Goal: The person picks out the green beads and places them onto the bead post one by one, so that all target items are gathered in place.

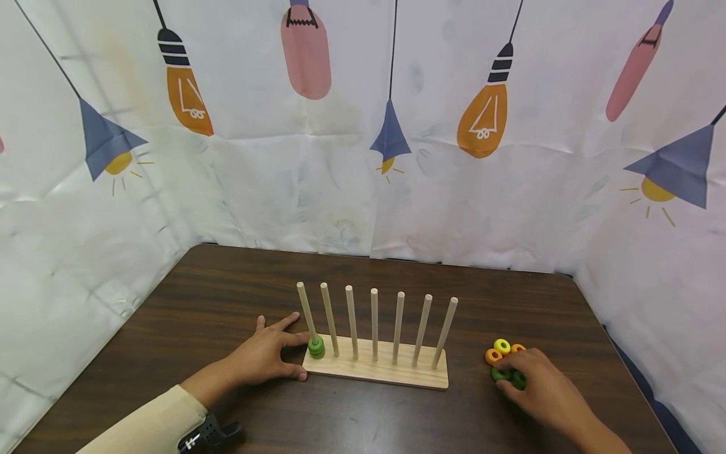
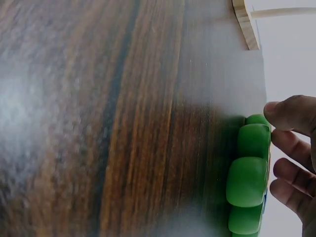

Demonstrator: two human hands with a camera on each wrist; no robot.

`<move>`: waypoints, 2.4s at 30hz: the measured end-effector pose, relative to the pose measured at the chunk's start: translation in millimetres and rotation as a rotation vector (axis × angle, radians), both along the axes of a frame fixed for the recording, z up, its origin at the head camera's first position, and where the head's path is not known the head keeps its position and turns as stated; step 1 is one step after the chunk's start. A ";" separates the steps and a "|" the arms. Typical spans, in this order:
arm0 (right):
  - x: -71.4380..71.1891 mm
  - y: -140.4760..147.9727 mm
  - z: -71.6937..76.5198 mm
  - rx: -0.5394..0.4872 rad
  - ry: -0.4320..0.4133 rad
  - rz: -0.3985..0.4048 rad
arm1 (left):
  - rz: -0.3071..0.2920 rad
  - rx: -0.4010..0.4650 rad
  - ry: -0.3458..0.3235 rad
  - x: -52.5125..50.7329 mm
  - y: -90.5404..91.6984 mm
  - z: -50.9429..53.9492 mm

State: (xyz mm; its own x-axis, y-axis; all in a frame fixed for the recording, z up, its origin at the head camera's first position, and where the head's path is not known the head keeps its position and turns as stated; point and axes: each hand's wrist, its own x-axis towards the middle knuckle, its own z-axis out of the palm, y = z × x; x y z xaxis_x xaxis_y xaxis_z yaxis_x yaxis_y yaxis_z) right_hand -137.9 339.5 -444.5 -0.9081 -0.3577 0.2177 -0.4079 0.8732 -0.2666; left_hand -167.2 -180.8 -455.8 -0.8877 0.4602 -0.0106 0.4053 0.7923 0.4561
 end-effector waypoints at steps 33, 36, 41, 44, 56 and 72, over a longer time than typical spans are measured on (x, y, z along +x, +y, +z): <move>-10.0 -19.1 4.0 0.024 -0.054 -0.073 | 0.006 -0.003 -0.022 -1.2 1.5 0.8; -11.6 -20.7 11.2 -0.003 -0.050 -0.056 | 0.007 -0.001 -0.023 -1.3 1.6 1.2; -11.7 -25.3 25.9 -0.050 -0.015 -0.049 | 0.011 -0.008 -0.021 -0.9 0.8 0.1; -11.5 -27.3 36.0 -0.072 0.015 -0.034 | 0.011 -0.009 -0.020 -0.7 0.7 -0.2; -16.5 -31.8 81.1 -0.051 0.180 0.027 | 0.014 -0.021 -0.004 -0.6 -0.4 0.4; -18.9 -49.2 133.7 -0.133 0.353 0.189 | 0.004 -0.006 -0.009 -1.3 0.0 0.5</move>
State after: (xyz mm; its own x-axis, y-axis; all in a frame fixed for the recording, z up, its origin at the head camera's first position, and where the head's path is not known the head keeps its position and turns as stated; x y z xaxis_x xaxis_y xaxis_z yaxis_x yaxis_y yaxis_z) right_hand -156.9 290.3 -310.9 -0.6907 -0.4590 0.5588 -0.6441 0.7417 -0.1870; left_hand -168.5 -180.7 -455.2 -0.8895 0.4564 -0.0211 0.3980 0.7968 0.4545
